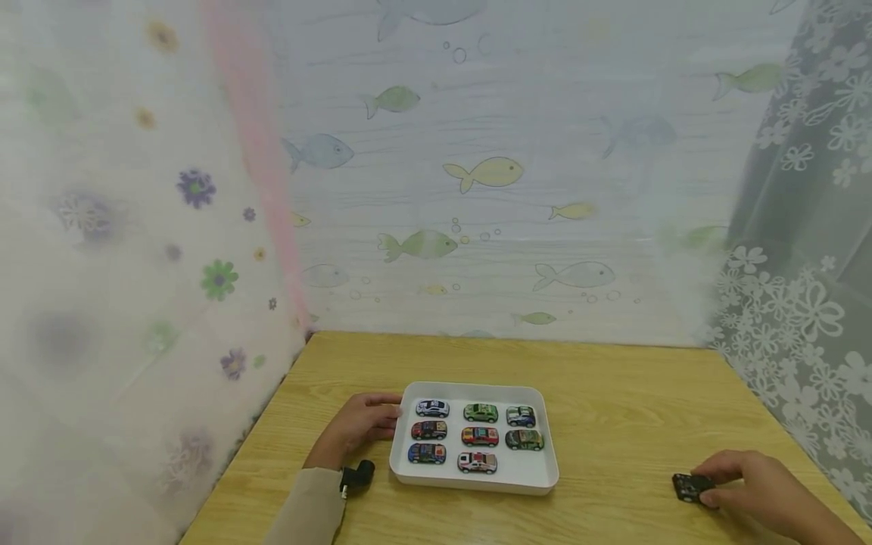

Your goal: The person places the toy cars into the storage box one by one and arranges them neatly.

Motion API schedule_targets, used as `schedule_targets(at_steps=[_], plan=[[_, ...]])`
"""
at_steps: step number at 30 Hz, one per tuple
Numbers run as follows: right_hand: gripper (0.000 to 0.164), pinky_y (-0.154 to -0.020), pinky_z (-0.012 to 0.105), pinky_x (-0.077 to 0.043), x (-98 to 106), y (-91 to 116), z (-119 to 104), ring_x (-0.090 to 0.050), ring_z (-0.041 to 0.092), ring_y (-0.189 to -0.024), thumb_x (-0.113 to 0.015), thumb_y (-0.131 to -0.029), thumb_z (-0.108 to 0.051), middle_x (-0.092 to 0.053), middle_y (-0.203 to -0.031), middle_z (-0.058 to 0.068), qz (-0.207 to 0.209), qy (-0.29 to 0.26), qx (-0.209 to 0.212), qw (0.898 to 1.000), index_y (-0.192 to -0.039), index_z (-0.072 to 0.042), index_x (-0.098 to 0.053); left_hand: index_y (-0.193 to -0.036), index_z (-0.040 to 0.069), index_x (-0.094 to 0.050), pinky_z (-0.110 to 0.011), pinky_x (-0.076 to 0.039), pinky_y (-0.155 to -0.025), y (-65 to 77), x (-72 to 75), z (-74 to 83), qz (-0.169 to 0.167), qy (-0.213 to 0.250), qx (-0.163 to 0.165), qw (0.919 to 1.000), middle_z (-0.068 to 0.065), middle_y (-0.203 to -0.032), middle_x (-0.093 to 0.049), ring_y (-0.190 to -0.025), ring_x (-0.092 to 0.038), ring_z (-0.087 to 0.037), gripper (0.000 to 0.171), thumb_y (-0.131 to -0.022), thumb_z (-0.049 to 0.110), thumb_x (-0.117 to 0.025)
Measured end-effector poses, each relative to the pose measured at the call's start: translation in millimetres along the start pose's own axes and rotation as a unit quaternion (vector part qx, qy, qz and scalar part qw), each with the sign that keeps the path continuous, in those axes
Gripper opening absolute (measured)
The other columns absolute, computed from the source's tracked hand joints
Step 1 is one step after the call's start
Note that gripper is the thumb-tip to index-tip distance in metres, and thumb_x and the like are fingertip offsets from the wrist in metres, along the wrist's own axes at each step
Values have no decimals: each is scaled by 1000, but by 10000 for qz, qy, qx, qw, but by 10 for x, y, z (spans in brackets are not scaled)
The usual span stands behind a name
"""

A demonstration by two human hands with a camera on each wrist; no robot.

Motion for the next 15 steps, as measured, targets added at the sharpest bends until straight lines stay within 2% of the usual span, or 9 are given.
schedule_targets(at_steps=[4, 10, 15], plan=[[44, -78, 40, -61, 3, -1, -11, -70, 16, -92, -86, -81, -39, -75, -110, 5, -4, 40, 69, 10000, -114, -11, -77, -136, -3, -64, -36, -65, -76, 3, 0, 7, 62, -38, -36, 10000, -14, -106, -77, -82, -75, -18, 48, -95, 18, -75], [38, -70, 27, -58, 57, 2, -144, -66, -2, -87, -80, -89, -39, -75, -113, 4, -20, 252, 706, 9972, -117, -14, -76, -135, -2, -66, -37, -65, -77, 16, 18, 9, 191, -110, -20, 9998, -15, -107, -77, -81, -75, -18, 46, -95, 18, -75], [37, -71, 25, -58, 113, -25, -291, -67, -3, -88, -79, -89, -41, -75, -111, 1, 161, 308, 982, 9946, -116, -16, -76, -133, -2, -67, -37, -65, -77, 8, 26, 6, 261, -92, 7, 9996, -13, -106, -77, -82, -74, -18, 45, -94, 18, -76]])
Point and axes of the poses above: each hand's wrist, its own y-axis away from the middle knuckle, its own x-axis out of the back of the hand, z = x × y, the point moved 10 cm from there along -y, towards the middle knuckle
